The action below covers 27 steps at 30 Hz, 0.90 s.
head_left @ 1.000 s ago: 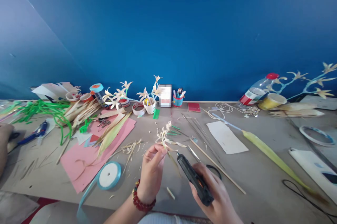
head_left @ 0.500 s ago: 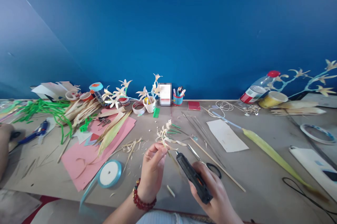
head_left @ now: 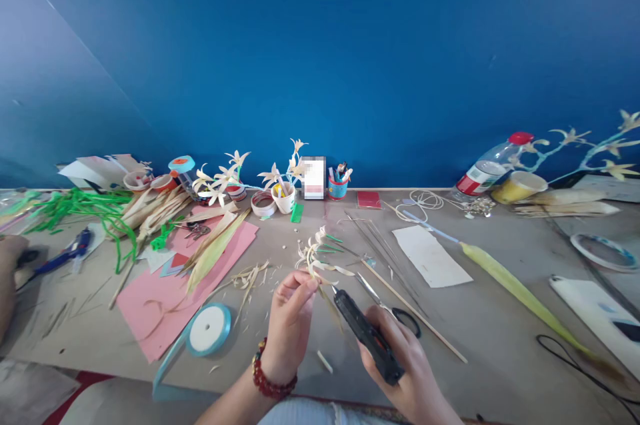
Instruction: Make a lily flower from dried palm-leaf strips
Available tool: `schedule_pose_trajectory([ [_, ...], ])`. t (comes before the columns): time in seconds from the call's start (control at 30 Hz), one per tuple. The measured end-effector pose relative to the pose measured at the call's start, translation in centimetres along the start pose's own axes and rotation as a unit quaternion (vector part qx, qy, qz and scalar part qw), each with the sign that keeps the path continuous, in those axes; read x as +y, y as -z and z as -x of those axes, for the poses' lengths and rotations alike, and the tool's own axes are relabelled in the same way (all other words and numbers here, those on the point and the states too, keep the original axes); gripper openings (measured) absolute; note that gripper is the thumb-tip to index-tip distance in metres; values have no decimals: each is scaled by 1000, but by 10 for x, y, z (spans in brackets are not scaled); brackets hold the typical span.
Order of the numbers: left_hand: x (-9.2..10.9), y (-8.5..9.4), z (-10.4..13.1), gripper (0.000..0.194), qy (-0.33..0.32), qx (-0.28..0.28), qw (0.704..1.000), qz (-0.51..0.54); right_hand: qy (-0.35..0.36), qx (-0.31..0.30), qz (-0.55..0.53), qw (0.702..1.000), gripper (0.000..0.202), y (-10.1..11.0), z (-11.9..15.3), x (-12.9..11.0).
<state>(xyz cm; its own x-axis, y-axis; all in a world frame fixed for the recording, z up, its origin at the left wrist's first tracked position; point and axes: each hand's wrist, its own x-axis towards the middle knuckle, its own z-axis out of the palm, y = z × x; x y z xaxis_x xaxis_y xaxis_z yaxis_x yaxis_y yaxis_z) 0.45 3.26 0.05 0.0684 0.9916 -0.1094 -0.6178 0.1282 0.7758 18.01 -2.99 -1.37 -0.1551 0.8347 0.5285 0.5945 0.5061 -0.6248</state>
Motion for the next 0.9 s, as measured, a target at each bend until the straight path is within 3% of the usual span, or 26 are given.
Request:
schedule_pose_trajectory([
  [0.9, 1, 2, 1, 15, 0, -3, 1000, 19, -2, -2, 10, 1000, 17, 1, 0, 0],
])
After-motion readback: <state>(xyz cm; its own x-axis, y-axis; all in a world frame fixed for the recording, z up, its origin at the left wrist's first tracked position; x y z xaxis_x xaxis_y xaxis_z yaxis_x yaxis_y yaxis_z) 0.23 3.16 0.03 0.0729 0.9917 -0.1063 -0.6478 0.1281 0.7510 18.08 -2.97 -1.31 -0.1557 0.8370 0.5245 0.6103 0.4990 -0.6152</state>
